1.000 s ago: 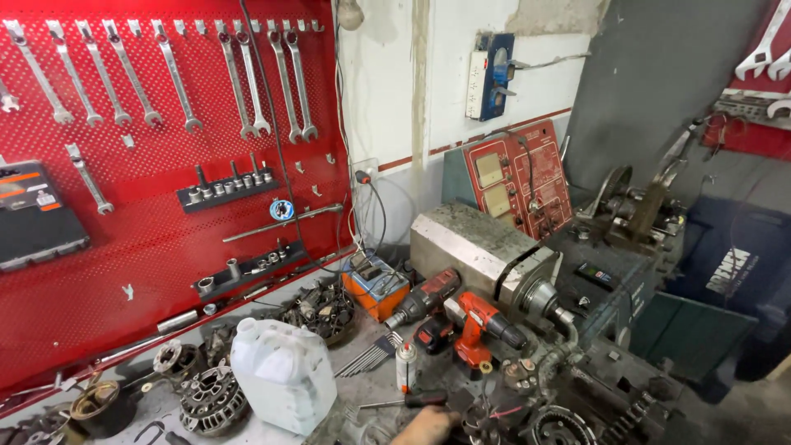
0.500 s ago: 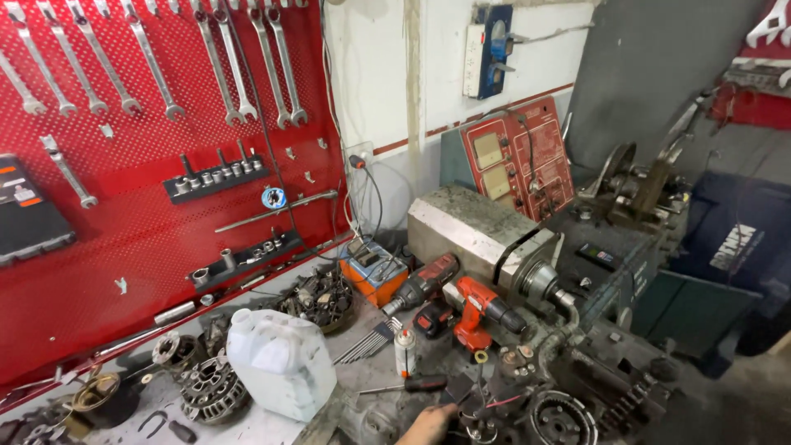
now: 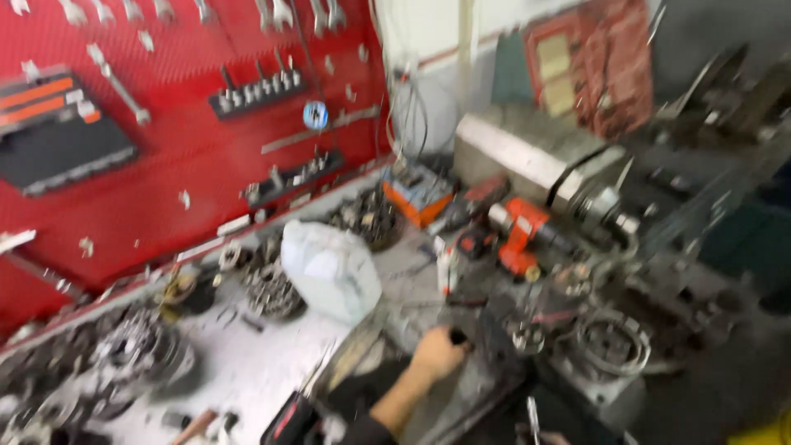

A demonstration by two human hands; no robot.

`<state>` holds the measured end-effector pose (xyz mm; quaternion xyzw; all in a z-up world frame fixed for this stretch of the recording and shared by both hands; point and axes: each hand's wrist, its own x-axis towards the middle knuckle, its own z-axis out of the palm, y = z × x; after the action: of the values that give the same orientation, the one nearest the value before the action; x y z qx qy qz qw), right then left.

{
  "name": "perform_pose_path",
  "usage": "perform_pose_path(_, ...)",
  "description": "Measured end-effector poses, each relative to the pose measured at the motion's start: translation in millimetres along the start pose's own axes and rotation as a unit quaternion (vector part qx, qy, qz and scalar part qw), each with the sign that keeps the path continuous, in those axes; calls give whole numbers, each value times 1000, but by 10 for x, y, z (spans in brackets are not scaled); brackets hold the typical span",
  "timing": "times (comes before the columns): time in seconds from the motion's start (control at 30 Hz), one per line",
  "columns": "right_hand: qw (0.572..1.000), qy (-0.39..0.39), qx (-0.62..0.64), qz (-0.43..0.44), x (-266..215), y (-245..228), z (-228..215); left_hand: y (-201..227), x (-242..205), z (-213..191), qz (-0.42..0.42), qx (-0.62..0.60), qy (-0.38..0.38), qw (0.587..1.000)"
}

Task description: The person works on a mechanical assembly on a cluttered workbench, using a wrench to tighten bolts on a component. They then retrieve a socket wrench from a wall-mounted tool rack and use it to further tighten the assembly. The person also handles a small cylindrical part and a power drill during the process.

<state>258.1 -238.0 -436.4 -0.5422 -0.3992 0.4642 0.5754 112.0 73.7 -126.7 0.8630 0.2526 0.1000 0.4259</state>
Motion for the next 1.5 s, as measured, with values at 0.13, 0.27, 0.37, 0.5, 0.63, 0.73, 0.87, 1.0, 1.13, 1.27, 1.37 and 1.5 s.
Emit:
perform_pose_path(0.13, 999, -26, 0, 18, -356, 737, -31, 397, -494, -340, -101, 118, -46, 987)
perform_pose_path(0.27, 981, 132, 73, 123, -265, 970, 77, 223, -747, -48, -103, 192, -61, 974)
perform_pose_path(0.37, 904, 234, 227, 278, -207, 138, 548, 65, -872, 92, -89, 195, -67, 975)
perform_pose_path(0.5, 884, 282, 207, 310, -253, -1117, 1122, 331, -1073, -165, -142, 179, -56, 972)
perform_pose_path(0.63, 921, 244, 140, 271, -184, -1828, 1380, 356, -1484, -438, -110, 90, 58, 988)
perform_pose_path(0.73, 934, 232, 62, 266, 7, -2139, 1428, 72, -1839, -423, -116, -123, 110, 979)
perform_pose_path(0.87, 951, 208, -180, 139, 505, -2593, 1689, -199, -2508, -133, -222, -371, 143, 890)
perform_pose_path(1.0, 907, 212, -355, 78, 988, -2519, 1941, -63, -3045, 381, -312, -514, 231, 765)
perform_pose_path(1.13, 889, 208, -394, 104, 1139, -2526, 2158, -487, -3531, 971, -211, -528, 227, 791)
perform_pose_path(1.27, 880, 232, -394, 128, 1232, -2570, 2282, -1019, -3845, 1260, -289, -558, 233, 742)
perform_pose_path(1.37, 870, 245, -399, 152, 1308, -2514, 2283, -1489, -3842, 1330, -296, -532, 255, 752)
perform_pose_path(1.5, 847, 268, -437, 141, 1194, -2167, 2053, -1782, -3599, 1095, -194, -506, 271, 796)
